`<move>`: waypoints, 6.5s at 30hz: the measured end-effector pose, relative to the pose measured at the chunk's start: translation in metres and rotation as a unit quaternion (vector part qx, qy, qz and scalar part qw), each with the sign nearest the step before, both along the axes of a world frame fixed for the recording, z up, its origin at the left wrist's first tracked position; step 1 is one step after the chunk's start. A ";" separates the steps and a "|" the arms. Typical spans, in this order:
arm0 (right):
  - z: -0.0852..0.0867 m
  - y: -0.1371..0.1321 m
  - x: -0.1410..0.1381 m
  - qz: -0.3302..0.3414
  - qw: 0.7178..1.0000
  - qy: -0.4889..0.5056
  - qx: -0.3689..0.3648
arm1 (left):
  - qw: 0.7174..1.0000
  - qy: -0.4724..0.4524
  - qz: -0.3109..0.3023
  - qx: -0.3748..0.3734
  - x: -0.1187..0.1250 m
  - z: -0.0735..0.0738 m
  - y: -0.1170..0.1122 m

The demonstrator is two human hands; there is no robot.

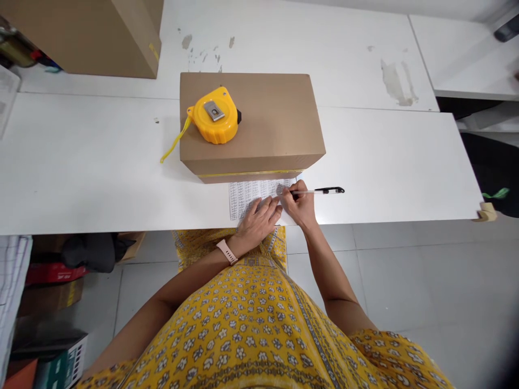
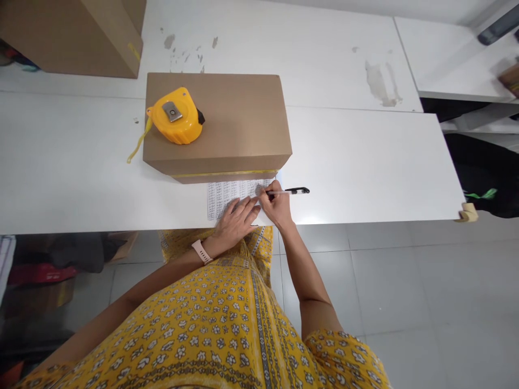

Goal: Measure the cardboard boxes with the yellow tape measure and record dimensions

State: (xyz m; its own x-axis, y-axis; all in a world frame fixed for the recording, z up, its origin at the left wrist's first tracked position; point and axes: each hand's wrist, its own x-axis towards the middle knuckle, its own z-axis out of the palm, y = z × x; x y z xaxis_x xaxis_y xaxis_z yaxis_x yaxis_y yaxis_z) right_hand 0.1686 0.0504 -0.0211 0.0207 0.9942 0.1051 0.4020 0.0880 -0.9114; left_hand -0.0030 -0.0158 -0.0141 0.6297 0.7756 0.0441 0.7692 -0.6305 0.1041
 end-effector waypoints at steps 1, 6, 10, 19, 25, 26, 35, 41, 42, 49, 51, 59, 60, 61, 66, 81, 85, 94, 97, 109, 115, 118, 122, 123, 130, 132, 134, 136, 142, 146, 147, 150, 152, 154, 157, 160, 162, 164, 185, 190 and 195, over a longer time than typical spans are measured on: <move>-0.001 0.000 0.000 -0.001 1.000 0.001 0.000 | 1.000 0.001 0.000 0.002 0.000 0.000 0.000; -0.001 0.000 0.000 0.001 1.000 0.004 0.004 | 1.000 0.009 0.000 0.024 0.000 -0.003 -0.001; 0.000 0.000 0.000 0.009 1.000 0.011 0.001 | 1.000 0.004 0.002 0.029 0.001 -0.004 -0.001; 0.001 0.000 -0.001 0.002 1.000 0.015 0.004 | 0.999 0.022 -0.001 0.043 0.001 -0.002 -0.001; 0.000 0.000 0.000 -0.005 1.000 0.010 0.007 | 0.999 0.031 0.001 0.029 0.001 -0.001 -0.001; 0.000 0.001 0.000 -0.004 1.000 0.010 0.006 | 0.999 0.033 0.001 0.031 0.001 -0.001 -0.001; 0.000 0.001 0.000 -0.002 1.000 0.003 0.005 | 0.998 0.032 0.000 0.046 0.001 -0.001 -0.001; 0.002 0.001 -0.001 -0.011 1.000 0.008 0.008 | 0.998 0.033 -0.002 0.049 0.001 -0.002 -0.001; 0.002 0.001 -0.001 -0.010 1.000 0.006 0.006 | 0.998 0.033 -0.001 0.052 0.001 -0.003 -0.001; 0.004 0.001 -0.001 -0.027 1.000 0.000 0.006 | 0.998 0.031 0.002 0.051 0.000 -0.004 -0.001; 0.004 0.001 -0.001 -0.024 1.000 -0.002 0.006 | 0.998 0.031 0.005 0.049 0.000 -0.003 -0.001; 0.006 0.001 -0.001 -0.016 1.000 -0.010 0.002 | 0.999 0.029 0.002 0.039 0.000 0.002 0.000; 0.006 0.001 -0.001 -0.015 1.000 -0.009 0.004 | 0.999 0.029 0.003 0.037 0.000 0.002 0.000; 0.006 0.001 -0.001 -0.015 1.000 -0.008 0.006 | 0.999 0.029 0.004 0.036 0.000 0.003 0.000; 0.006 0.001 -0.001 -0.024 1.000 -0.014 -0.001 | 0.999 0.034 0.003 0.029 0.000 0.004 0.000; 0.007 -0.001 -0.001 -0.033 0.999 -0.018 -0.003 | 0.999 0.024 0.003 0.026 0.000 0.002 -0.001; 0.008 -0.001 -0.002 -0.033 0.999 -0.014 -0.002 | 0.999 0.028 0.002 0.037 0.000 0.001 -0.002; 0.010 0.000 0.002 -0.037 0.999 -0.001 0.002 | 0.999 0.028 0.001 0.045 0.000 -0.002 -0.002; 0.010 0.000 0.002 -0.029 1.000 -0.009 0.001 | 0.999 0.024 0.004 0.037 0.000 -0.001 -0.001; 0.008 0.000 0.003 -0.030 0.999 -0.013 0.000 | 0.999 0.013 0.003 0.035 0.000 0.000 -0.002; 0.007 0.002 0.003 -0.026 0.999 -0.020 0.005 | 0.999 0.021 0.008 0.024 0.001 0.001 -0.002; 0.007 0.002 0.003 -0.026 0.999 -0.021 0.006 | 1.000 0.020 0.006 0.022 0.000 0.001 -0.001; 0.007 0.001 0.004 -0.029 0.999 -0.022 0.008 | 1.000 0.019 0.007 0.019 0.000 0.000 -0.002; 0.007 0.001 0.004 -0.029 0.999 -0.021 0.009 | 1.000 0.020 0.007 0.020 0.000 0.000 -0.002; 0.004 0.000 0.003 -0.045 0.999 -0.008 0.012 | 0.999 0.027 0.006 0.030 0.001 -0.001 -0.001; 0.003 -0.001 0.006 -0.089 0.995 0.008 0.036 | 0.999 0.030 0.004 0.029 0.001 0.001 -0.001; 0.000 -0.001 0.015 -0.149 0.986 0.020 0.075 | 0.999 0.028 0.001 0.029 0.000 0.001 -0.001; -0.002 0.002 0.031 -0.189 0.976 0.000 0.107 | 0.999 0.019 -0.003 0.032 -0.001 0.001 -0.001; -0.013 0.016 0.097 -0.178 0.949 -0.237 0.110 | 0.999 -0.034 0.006 0.003 0.000 -0.006 -0.001; -0.023 0.019 0.115 -0.148 0.927 -0.326 0.107 | 0.986 -0.168 0.016 0.012 -0.003 0.004 -0.001; -0.025 0.020 0.115 -0.146 0.923 -0.340 0.110 | 0.975 -0.221 0.018 0.030 -0.007 0.013 0.000; -0.030 0.021 0.115 -0.155 0.920 -0.340 0.121 | 0.926 -0.348 0.040 0.141 -0.028 0.051 0.012; -0.033 0.021 0.115 -0.162 0.919 -0.334 0.129 | 0.893 -0.377 0.098 0.226 -0.048 0.081 0.029; -0.036 0.022 0.115 -0.167 0.920 -0.329 0.132 | 0.870 -0.376 0.187 0.261 -0.068 0.106 0.051; -0.039 0.024 0.116 -0.175 0.922 -0.320 0.132 | 0.874 -0.353 0.270 0.197 -0.088 0.125 0.087; -0.035 0.025 0.115 -0.199 0.923 -0.296 0.143 | 0.874 -0.354 0.306 0.127 -0.095 0.131 0.108; -0.022 0.020 0.107 -0.250 0.917 -0.263 0.168 | 0.854 -0.399 0.313 0.118 -0.092 0.135 0.107; 0.001 0.010 0.090 -0.304 0.911 -0.202 0.194 | 0.824 -0.483 0.285 0.080 -0.086 0.141 0.095; 0.137 -0.016 -0.049 0.182 0.943 0.243 -0.135 | 0.739 -0.593 0.200 -0.248 -0.072 0.152 0.028; 0.134 -0.009 -0.055 0.209 0.943 0.227 -0.126 | 0.744 -0.593 0.193 -0.241 -0.077 0.150 0.030; 0.136 -0.003 -0.062 0.241 0.927 0.242 -0.157 | 0.734 -0.607 0.204 -0.225 -0.079 0.152 0.032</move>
